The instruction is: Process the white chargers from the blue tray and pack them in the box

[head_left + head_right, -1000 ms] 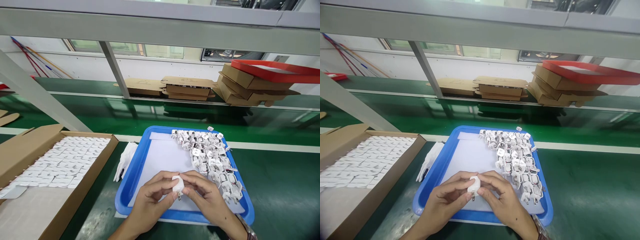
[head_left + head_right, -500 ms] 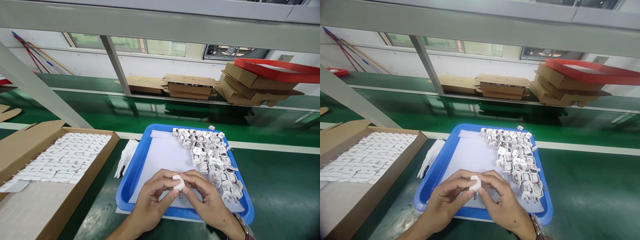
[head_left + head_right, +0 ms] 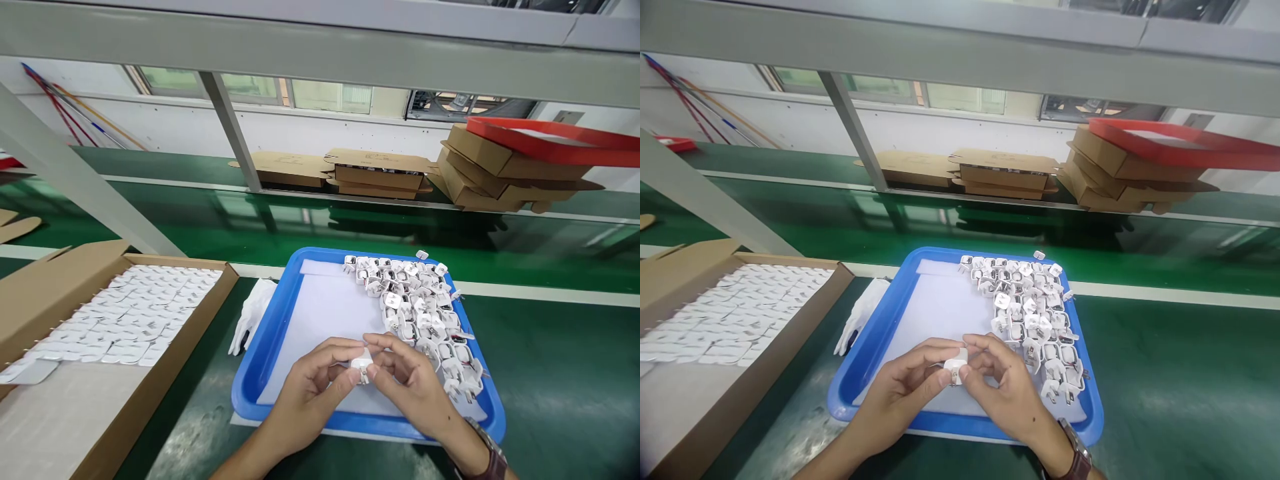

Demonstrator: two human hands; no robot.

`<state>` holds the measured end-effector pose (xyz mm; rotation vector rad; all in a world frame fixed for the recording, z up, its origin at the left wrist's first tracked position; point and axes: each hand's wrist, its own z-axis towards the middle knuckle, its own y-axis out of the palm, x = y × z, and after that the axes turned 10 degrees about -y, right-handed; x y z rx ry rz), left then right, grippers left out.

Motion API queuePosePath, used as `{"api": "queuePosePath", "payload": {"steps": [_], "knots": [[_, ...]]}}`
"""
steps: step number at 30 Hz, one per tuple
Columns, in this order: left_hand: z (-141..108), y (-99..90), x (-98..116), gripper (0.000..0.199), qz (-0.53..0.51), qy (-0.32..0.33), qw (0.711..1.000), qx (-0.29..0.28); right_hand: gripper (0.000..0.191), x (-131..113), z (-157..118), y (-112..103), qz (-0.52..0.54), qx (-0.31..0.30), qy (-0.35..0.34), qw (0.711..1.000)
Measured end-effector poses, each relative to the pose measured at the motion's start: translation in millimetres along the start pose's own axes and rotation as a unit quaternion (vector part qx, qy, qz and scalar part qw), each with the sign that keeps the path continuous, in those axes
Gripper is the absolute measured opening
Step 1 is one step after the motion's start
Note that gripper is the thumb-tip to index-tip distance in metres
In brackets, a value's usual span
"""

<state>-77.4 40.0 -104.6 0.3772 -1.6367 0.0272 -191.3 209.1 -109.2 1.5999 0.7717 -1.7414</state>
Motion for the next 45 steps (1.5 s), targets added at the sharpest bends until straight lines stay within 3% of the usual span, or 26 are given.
{"api": "queuePosePath", "payload": {"steps": [7, 19, 27, 34, 41, 45], "knots": [[3, -3.3, -3, 0.023, -0.022, -0.037, 0.999, -0.010, 0.039, -3, 1, 1, -0.020, 0.002, 0.013, 1.000], [-2, -0.7, 0, 0.017, -0.009, 0.000, 1.000, 0.012, 0.029, -9, 0, 3, 0.032, -0.035, -0.004, 0.999], [-2, 3.2, -11, 0.020, -0.010, 0.050, 0.999, 0.011, 0.027, -7, -2, 9, -0.036, -0.014, -0.054, 0.998], [-1, 2.0, -10, 0.022, -0.011, 0.037, 0.999, 0.001, 0.027, -2, -2, 6, -0.039, -0.005, -0.081, 0.996], [0, 2.3, -7, 0.030, -0.016, 0.048, 0.999, 0.000, 0.036, -7, -1, 5, -0.013, -0.049, -0.024, 0.998], [0, 2.9, -9, 0.034, -0.035, 0.044, 0.998, -0.015, 0.034, -8, -1, 4, -0.016, -0.048, -0.030, 0.998]]}}
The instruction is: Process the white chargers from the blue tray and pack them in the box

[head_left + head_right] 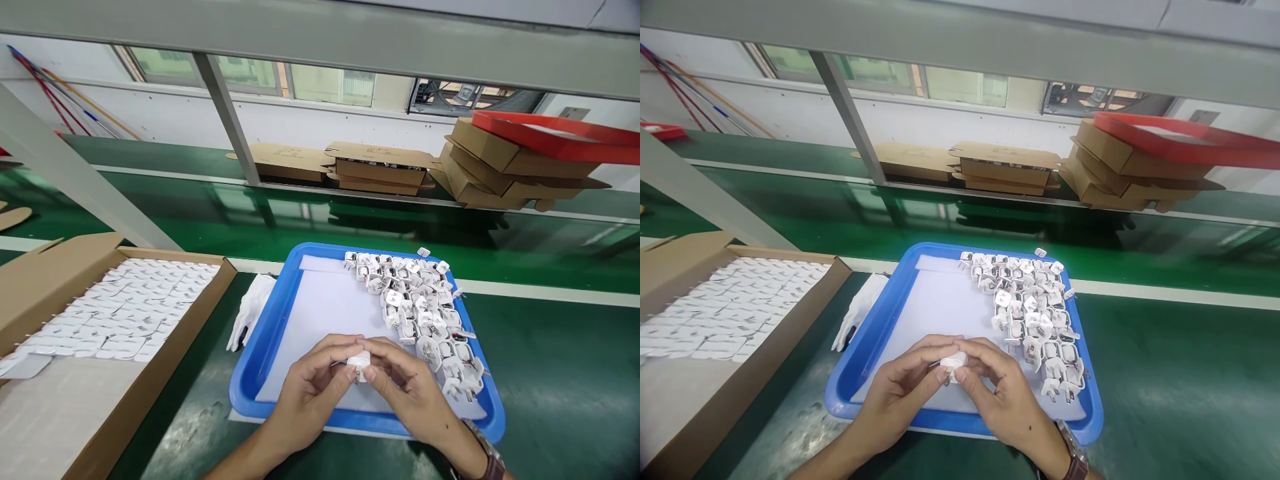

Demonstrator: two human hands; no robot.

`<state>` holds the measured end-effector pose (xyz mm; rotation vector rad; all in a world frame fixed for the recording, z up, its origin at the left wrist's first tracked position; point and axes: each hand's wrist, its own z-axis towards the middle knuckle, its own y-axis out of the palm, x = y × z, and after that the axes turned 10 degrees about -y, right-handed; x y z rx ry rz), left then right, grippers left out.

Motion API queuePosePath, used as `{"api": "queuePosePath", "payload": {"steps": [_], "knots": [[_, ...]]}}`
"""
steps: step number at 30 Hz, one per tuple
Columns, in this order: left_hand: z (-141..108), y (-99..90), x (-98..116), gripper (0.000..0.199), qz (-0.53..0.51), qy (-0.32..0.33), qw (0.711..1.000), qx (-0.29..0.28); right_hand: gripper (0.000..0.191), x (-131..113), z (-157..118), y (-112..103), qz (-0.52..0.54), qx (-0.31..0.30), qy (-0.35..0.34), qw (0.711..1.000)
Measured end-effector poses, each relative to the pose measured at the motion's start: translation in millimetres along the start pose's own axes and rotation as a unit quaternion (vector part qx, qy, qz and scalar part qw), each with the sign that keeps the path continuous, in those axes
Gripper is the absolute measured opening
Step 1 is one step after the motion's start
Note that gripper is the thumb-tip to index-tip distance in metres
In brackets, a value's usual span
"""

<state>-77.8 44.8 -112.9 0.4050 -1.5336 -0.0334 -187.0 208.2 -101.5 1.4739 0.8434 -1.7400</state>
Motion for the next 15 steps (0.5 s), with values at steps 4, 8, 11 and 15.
{"api": "queuePosePath", "payload": {"steps": [4, 8, 11, 15], "knots": [[-1.5, 1.0, -2.9, 0.033, -0.009, 0.004, 1.000, -0.001, 0.034, -1.0, -0.6, 2.7, -0.048, 0.008, -0.013, 0.999], [-3.0, 3.0, -3.7, 0.031, -0.012, -0.003, 1.000, 0.013, 0.035, -1.4, -2.8, 6.8, -0.063, 0.004, -0.019, 0.998], [-3.1, 3.8, -2.4, 0.028, -0.015, -0.016, 1.000, 0.019, 0.036, -2.0, -3.2, 7.2, -0.054, -0.002, -0.016, 0.998], [-2.9, 2.8, 0.1, 0.021, -0.011, -0.031, 0.999, 0.019, 0.037, -5.1, -1.9, 6.2, -0.026, -0.018, -0.006, 0.999]]}}
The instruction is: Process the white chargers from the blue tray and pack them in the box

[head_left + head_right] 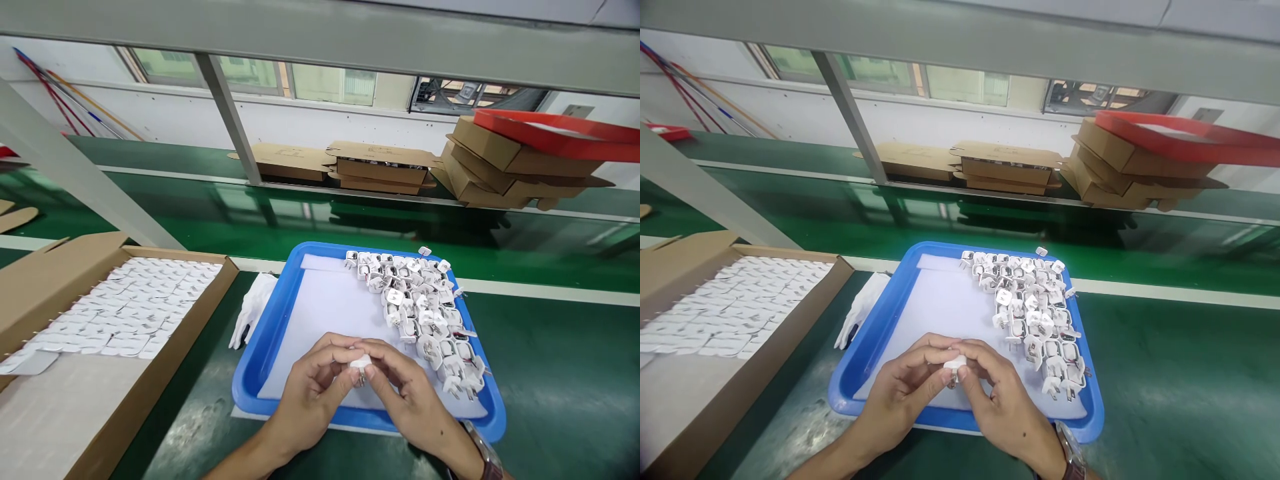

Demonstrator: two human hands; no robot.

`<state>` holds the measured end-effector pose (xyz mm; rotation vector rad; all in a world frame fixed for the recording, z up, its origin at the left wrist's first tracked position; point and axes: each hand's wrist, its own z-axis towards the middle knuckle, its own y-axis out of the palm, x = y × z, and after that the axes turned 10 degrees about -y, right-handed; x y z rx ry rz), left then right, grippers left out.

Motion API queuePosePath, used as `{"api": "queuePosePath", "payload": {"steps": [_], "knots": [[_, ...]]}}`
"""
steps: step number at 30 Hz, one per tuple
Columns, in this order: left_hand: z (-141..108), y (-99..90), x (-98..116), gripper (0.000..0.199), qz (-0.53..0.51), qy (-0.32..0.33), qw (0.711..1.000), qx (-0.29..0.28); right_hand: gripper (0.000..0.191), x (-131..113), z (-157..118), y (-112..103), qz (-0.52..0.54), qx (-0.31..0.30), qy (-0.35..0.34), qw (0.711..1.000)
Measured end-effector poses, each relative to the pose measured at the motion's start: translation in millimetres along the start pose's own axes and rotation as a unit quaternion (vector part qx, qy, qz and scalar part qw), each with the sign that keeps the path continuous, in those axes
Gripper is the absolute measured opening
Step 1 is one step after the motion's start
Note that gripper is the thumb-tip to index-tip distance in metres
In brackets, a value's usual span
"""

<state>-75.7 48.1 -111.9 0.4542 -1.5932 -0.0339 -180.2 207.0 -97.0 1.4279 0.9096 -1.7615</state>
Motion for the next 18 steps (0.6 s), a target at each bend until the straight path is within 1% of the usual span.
{"api": "queuePosePath", "payload": {"steps": [7, 12, 14, 18], "knots": [[-0.9, -3.4, 5.2, 0.019, 0.012, -0.028, 1.000, 0.001, 0.037, -4.6, 1.0, -1.8, 0.050, -0.016, 0.020, 0.998], [4.4, -7.7, 6.1, 0.019, -0.016, -0.037, 0.999, -0.037, 0.036, -3.4, 3.3, -6.2, 0.068, -0.012, 0.017, 0.997], [5.5, -8.9, 5.3, 0.020, -0.019, -0.031, 0.998, -0.045, 0.036, -2.6, 3.8, -7.0, 0.071, -0.008, 0.009, 0.997], [2.1, -8.8, 3.9, 0.022, 0.006, -0.011, 1.000, -0.028, 0.037, -1.3, 3.6, -5.7, 0.082, -0.010, 0.005, 0.997]]}}
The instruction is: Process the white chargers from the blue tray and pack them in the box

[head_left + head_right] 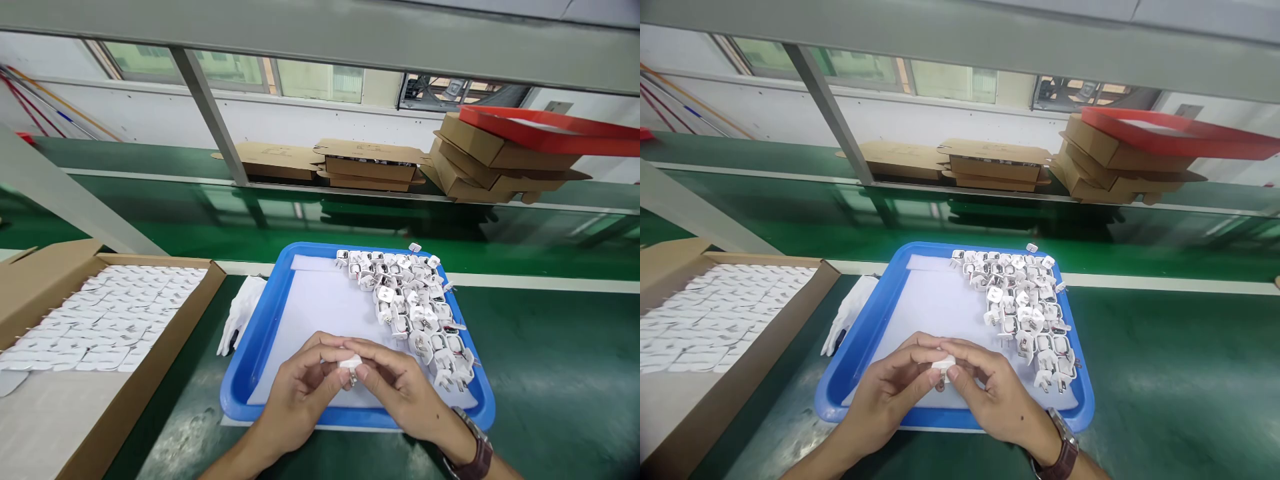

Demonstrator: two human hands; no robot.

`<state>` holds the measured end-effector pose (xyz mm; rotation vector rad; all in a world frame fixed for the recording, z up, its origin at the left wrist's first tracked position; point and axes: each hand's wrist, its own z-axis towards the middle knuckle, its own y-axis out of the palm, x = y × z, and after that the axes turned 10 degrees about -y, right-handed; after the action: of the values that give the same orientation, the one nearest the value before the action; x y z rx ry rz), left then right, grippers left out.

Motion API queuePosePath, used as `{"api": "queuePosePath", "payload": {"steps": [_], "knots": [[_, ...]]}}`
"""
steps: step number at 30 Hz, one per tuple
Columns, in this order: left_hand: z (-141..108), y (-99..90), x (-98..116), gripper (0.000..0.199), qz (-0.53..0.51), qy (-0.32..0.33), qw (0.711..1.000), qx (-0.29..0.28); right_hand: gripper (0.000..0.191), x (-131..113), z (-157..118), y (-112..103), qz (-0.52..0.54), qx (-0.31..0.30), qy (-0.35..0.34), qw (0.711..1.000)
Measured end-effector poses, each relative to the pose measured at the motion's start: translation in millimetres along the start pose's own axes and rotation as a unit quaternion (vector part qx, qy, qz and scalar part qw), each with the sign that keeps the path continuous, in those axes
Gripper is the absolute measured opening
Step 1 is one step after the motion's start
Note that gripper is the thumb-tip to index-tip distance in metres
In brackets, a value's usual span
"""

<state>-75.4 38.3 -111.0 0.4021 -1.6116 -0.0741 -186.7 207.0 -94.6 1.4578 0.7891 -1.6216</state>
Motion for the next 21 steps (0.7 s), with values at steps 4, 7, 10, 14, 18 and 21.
{"api": "queuePosePath", "payload": {"steps": [4, 7, 10, 14, 18, 21], "knots": [[-5, 1.7, 1, 0.020, 0.022, -0.002, 1.000, 0.011, 0.035, 2, -1, 3, 0.004, 0.003, 0.013, 1.000], [-4, 3.6, 2, 0.019, 0.030, -0.001, 0.999, 0.009, 0.030, 5, -2, 4, 0.000, 0.025, 0.009, 1.000], [0, 6.3, 1, 0.017, 0.030, -0.017, 0.999, 0.012, 0.029, 8, -1, 2, 0.013, 0.043, 0.020, 0.999], [5, 8.7, -1, 0.021, -0.003, -0.055, 0.998, 0.030, 0.033, 11, 2, -1, 0.012, 0.064, 0.059, 0.996], [6, 6.6, -2, 0.029, -0.032, -0.076, 0.997, -0.002, 0.035, 9, 6, -1, 0.036, 0.079, 0.079, 0.993], [5, 4.3, -7, 0.042, -0.024, -0.076, 0.997, -0.023, 0.038, 7, 6, 0, 0.046, 0.099, 0.091, 0.990]]}}
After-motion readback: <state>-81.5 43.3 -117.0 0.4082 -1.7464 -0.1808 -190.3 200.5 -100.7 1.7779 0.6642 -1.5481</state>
